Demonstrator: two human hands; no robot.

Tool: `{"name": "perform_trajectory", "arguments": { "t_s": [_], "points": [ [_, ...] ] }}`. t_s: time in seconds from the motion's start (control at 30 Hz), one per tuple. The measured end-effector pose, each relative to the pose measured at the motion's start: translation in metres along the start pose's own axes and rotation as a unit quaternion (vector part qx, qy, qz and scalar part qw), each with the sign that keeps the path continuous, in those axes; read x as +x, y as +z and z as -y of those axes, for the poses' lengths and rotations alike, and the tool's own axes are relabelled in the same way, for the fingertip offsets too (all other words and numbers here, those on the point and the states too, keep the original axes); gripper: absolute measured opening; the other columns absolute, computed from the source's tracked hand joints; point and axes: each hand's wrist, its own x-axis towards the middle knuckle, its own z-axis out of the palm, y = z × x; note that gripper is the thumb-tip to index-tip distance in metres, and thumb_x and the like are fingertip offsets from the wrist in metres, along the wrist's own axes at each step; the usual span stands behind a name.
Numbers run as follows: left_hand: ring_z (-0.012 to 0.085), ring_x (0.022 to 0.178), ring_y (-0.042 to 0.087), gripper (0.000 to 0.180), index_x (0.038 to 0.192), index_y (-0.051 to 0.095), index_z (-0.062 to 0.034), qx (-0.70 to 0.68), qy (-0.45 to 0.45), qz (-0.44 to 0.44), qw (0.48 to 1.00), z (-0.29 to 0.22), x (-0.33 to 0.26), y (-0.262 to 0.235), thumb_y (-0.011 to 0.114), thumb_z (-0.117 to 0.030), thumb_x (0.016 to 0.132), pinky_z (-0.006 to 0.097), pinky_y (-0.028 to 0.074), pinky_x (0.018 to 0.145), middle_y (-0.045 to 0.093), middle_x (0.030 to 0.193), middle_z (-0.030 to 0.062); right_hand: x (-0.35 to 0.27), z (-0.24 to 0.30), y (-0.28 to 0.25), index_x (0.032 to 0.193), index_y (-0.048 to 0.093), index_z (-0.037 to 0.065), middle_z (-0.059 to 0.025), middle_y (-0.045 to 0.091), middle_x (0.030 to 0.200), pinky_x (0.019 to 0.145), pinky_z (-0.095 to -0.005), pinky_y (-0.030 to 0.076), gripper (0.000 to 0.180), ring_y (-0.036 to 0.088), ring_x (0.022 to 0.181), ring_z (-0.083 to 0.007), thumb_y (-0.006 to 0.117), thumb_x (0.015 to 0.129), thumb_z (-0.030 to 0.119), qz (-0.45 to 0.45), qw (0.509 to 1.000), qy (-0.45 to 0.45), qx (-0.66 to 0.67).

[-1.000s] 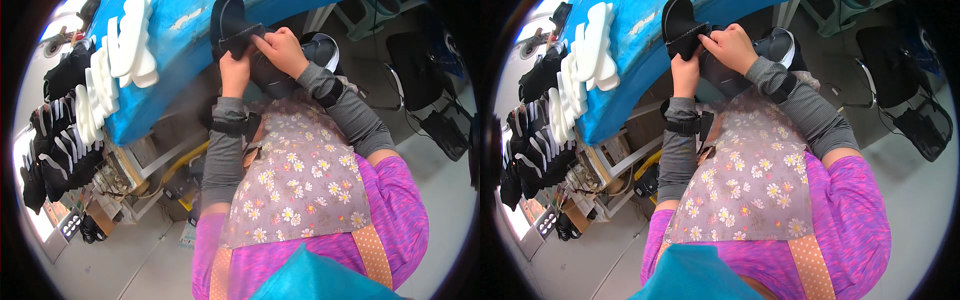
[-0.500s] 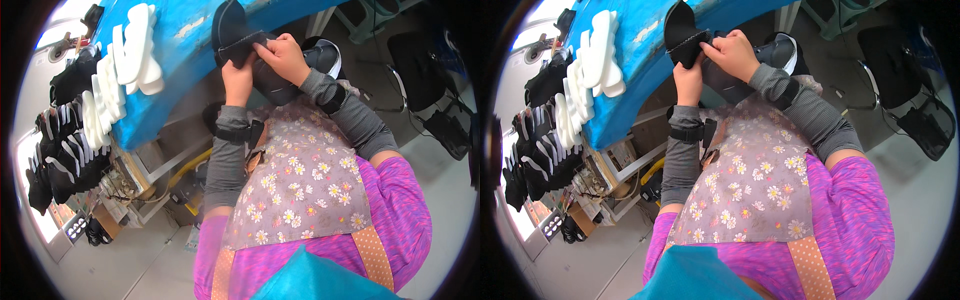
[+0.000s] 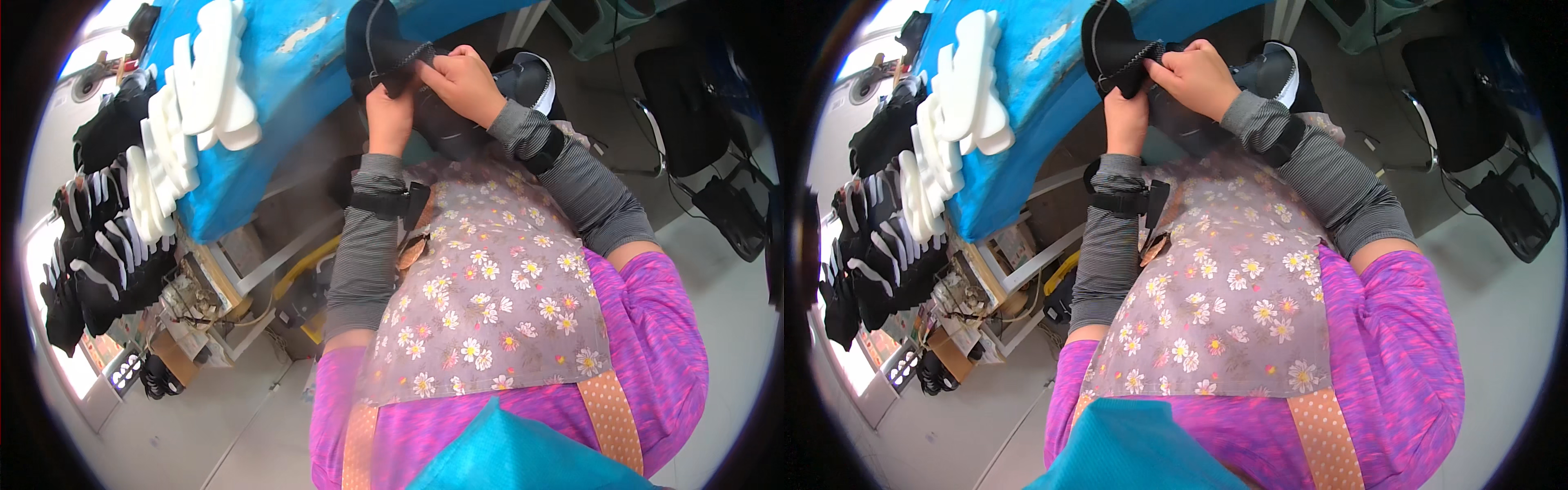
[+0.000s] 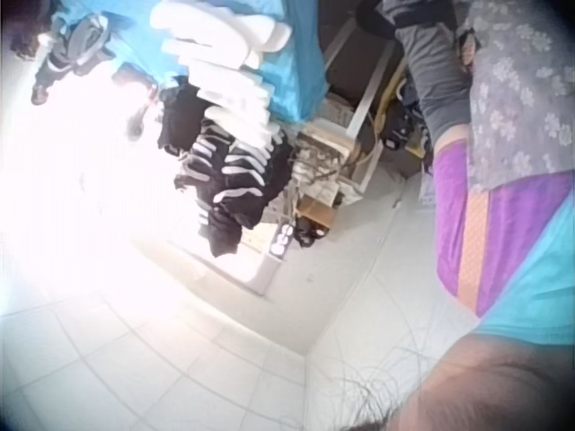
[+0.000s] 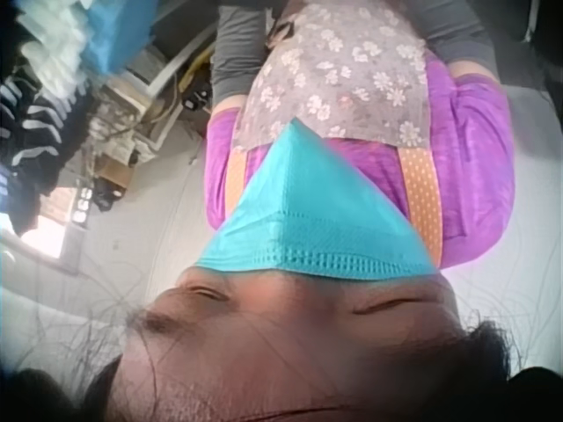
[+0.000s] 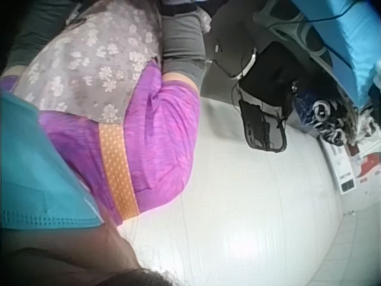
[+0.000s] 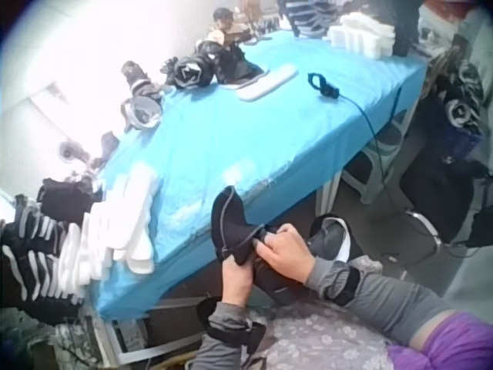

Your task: The person handles a shoe upper and inserts a white foam padding into the interior of the shoe.

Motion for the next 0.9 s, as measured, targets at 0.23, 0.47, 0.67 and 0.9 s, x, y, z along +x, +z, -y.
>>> {"name": "perform_trajectory", "arguments": {
  "t_s": [0.23, 0.47, 0.67, 0.9],
  "points": [
    [0.0144, 0.085, 0.066, 0.026, 0.101, 0.069, 0.0040, 0.117, 0.013, -0.029, 0.993, -0.042, -0.014, 0.003, 0.070, -0.016, 0.085, 0.030, 0.050, 0.076, 0.073, 0.092, 0.0100, 0.010, -0.011, -0.009, 0.055, 0.050, 0.007, -0.0091, 0.045, 0.049, 0.066, -0.0357, 0.041, 0.046, 0.039, 0.049, -0.0290, 0.061, 0.091, 0.034, -0.039, 0.992, -0.002, 0.121],
    [0.0178, 0.072, 0.067, 0.029, 0.092, 0.069, 0.0048, 0.224, -0.052, 0.027, 0.973, -0.043, 0.001, -0.007, 0.071, -0.023, 0.083, 0.031, 0.050, 0.067, 0.072, 0.082, 0.0123, 0.015, -0.024, -0.008, 0.067, 0.057, 0.002, -0.0013, 0.037, 0.053, 0.048, -0.0276, 0.029, 0.045, 0.033, 0.052, -0.0071, 0.062, 0.094, 0.037, 0.083, 0.935, 0.146, 0.313],
    [0.0093, 0.070, 0.060, 0.024, 0.096, 0.069, 0.0056, 0.119, -0.158, 0.068, 0.978, -0.041, 0.010, -0.016, 0.070, -0.016, 0.085, 0.025, 0.048, 0.065, 0.069, 0.080, 0.0039, 0.010, -0.016, -0.029, 0.098, 0.061, 0.007, -0.0070, 0.065, 0.087, 0.079, -0.0341, 0.046, 0.019, 0.062, 0.086, -0.0224, 0.067, 0.088, 0.022, -0.196, 0.980, -0.026, 0.032],
    [0.0154, 0.087, 0.065, 0.028, 0.106, 0.067, 0.0045, -0.025, -0.145, 0.011, 0.989, -0.043, -0.014, -0.007, 0.070, -0.015, 0.086, 0.029, 0.051, 0.078, 0.069, 0.100, 0.0082, -0.127, -0.045, -0.057, 0.090, 0.055, 0.005, 0.0011, 0.053, 0.085, 0.073, -0.0266, 0.044, 0.022, 0.049, 0.079, -0.0085, 0.057, 0.097, 0.026, -0.070, 0.872, 0.298, 0.383]
  ]
}}
